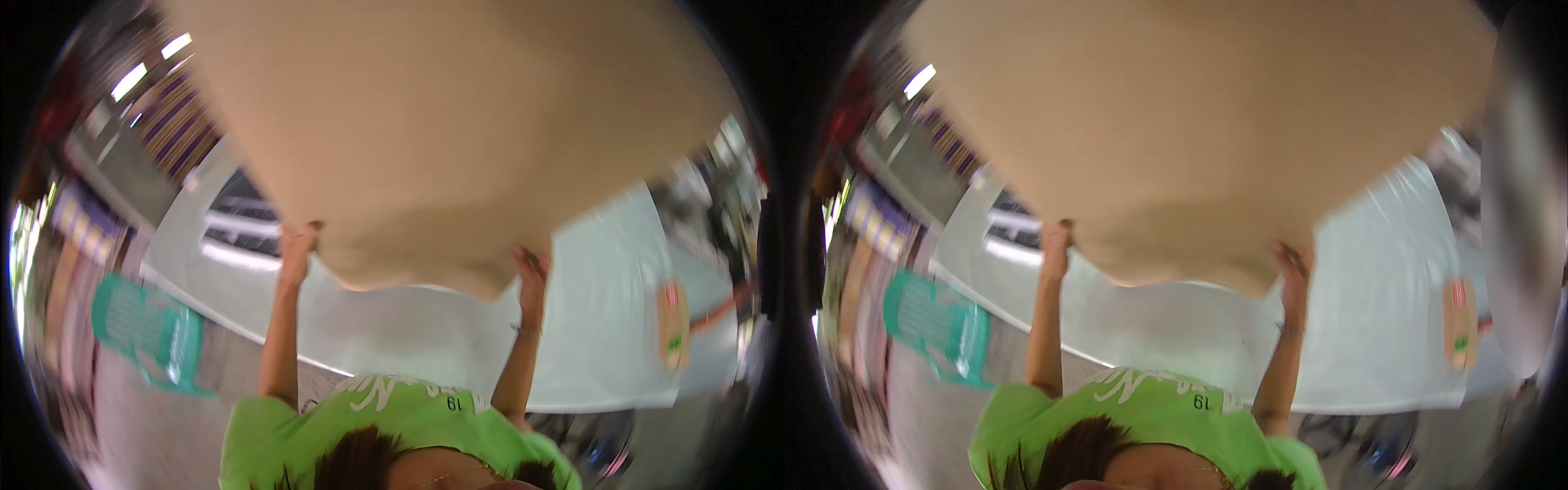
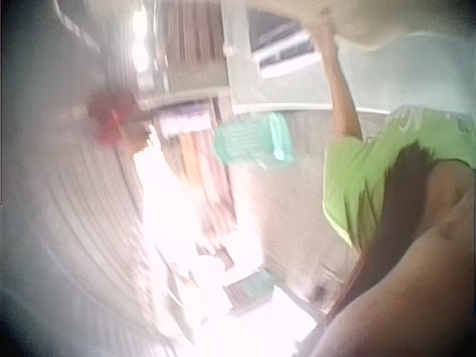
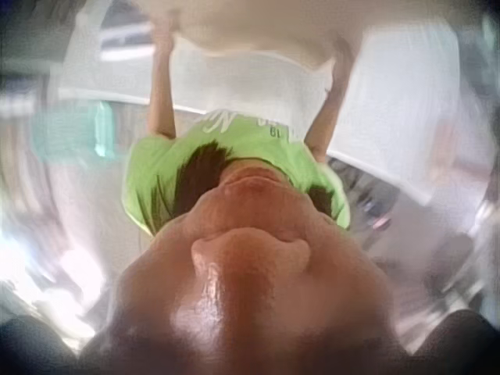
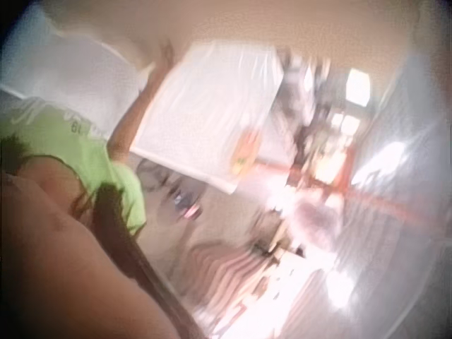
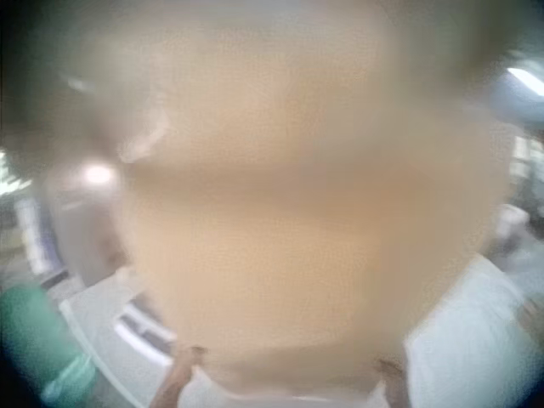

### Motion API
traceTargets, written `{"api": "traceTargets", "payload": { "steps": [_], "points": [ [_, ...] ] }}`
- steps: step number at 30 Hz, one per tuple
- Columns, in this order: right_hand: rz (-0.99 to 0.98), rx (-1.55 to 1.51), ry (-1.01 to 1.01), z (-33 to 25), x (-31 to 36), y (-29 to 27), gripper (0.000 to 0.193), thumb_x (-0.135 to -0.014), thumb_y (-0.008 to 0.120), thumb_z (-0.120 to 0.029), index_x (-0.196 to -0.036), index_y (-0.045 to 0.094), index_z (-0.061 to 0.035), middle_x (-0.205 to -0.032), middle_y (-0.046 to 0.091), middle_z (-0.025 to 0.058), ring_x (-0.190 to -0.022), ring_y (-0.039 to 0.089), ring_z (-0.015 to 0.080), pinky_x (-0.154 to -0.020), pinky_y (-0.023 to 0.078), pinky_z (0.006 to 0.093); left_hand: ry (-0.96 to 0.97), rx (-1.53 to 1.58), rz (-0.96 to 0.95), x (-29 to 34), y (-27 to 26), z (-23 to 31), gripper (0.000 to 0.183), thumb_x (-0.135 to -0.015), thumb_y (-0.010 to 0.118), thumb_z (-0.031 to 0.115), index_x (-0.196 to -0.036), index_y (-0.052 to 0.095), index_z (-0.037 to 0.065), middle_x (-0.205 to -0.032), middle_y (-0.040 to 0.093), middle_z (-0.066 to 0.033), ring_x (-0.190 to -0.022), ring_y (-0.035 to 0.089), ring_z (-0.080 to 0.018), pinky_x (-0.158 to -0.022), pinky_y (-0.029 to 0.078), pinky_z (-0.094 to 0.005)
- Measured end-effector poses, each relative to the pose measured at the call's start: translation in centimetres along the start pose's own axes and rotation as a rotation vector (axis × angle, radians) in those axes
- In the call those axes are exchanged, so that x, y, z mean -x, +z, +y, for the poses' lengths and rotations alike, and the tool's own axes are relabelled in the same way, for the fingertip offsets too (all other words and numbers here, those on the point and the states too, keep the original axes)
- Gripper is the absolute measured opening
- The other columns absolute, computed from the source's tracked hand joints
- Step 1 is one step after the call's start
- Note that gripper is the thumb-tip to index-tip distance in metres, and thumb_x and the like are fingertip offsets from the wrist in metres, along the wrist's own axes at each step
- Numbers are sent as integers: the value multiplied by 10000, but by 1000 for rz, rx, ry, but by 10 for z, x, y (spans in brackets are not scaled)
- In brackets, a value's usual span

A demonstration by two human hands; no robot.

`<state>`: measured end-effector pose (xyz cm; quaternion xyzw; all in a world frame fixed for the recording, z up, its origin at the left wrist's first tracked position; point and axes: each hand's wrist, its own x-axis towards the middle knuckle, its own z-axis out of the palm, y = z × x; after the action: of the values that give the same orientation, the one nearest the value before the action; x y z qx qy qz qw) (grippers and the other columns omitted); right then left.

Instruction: The person places a brown paper sheet on a table and then wraps plastic-covered black frames, using adhesive tape to secure the packaging.

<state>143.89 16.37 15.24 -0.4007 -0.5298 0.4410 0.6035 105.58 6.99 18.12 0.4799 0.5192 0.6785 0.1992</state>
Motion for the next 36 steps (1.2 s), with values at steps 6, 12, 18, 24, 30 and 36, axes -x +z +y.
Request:
{"api": "traceTargets", "payload": {
  "steps": [6, 12, 18, 24, 30, 36],
  "points": [
    [-86, -256, -23, 19, 30, 11, 568, -747, 694, -122, -1252, 450, -34, -1151, 535, 45, -1046, 496, 169, -921, 383, 329, -121, 220, -44, 21, -11, -6, 701, -670, 764, 434, -1180, 498, 34, -1021, 593, -54, -903, 580, -137, -772, 487, -297],
    [-146, -26, 180, 58, 54, 3, 565, -713, 743, -169, -1201, 486, -46, -1112, 550, 42, -1015, 508, 152, -926, 377, 318, -253, 180, -190, 49, -16, -36, 745, -668, 794, 152, -1285, 393, 29, -1149, 547, -85, -1002, 561, -166, -838, 497, -315],
    [-84, -46, 163, 91, 44, 8, 559, -708, 740, -166, -1188, 486, -32, -1084, 559, 40, -1016, 513, 165, -945, 365, 327, -350, 358, -177, 58, -13, -40, 650, -682, 784, 176, -1225, 459, 26, -1106, 579, -82, -997, 568, -172, -896, 462, -326],
    [-139, -45, 172, 54, 48, 17, 522, -713, 716, -134, -1164, 496, 10, -1137, 530, 86, -1066, 488, 191, -962, 351, 341, -328, 268, -225, 68, -15, -22, 611, -696, 774, 198, -1206, 484, 27, -1083, 598, -61, -1005, 563, -148, -899, 448, -313],
    [-164, -8, 91, 60, 48, 15, 457, -722, 704, -117, -1123, 529, 15, -1076, 568, 90, -1009, 527, 199, -920, 385, 335, -307, 264, -148, 78, -12, -16, 618, -694, 776, 196, -1214, 485, 28, -1096, 589, -61, -1016, 549, -144, -889, 442, -306],
    [-147, 24, 136, 65, 61, 13, 340, -760, 664, -113, -1046, 565, 43, -1000, 593, 79, -917, 547, 190, -840, 421, 323, -345, 203, -187, 92, -12, -25, 641, -687, 781, 190, -1225, 471, 32, -1112, 577, -57, -1038, 525, -136, -902, 427, -311]
  ]
}}
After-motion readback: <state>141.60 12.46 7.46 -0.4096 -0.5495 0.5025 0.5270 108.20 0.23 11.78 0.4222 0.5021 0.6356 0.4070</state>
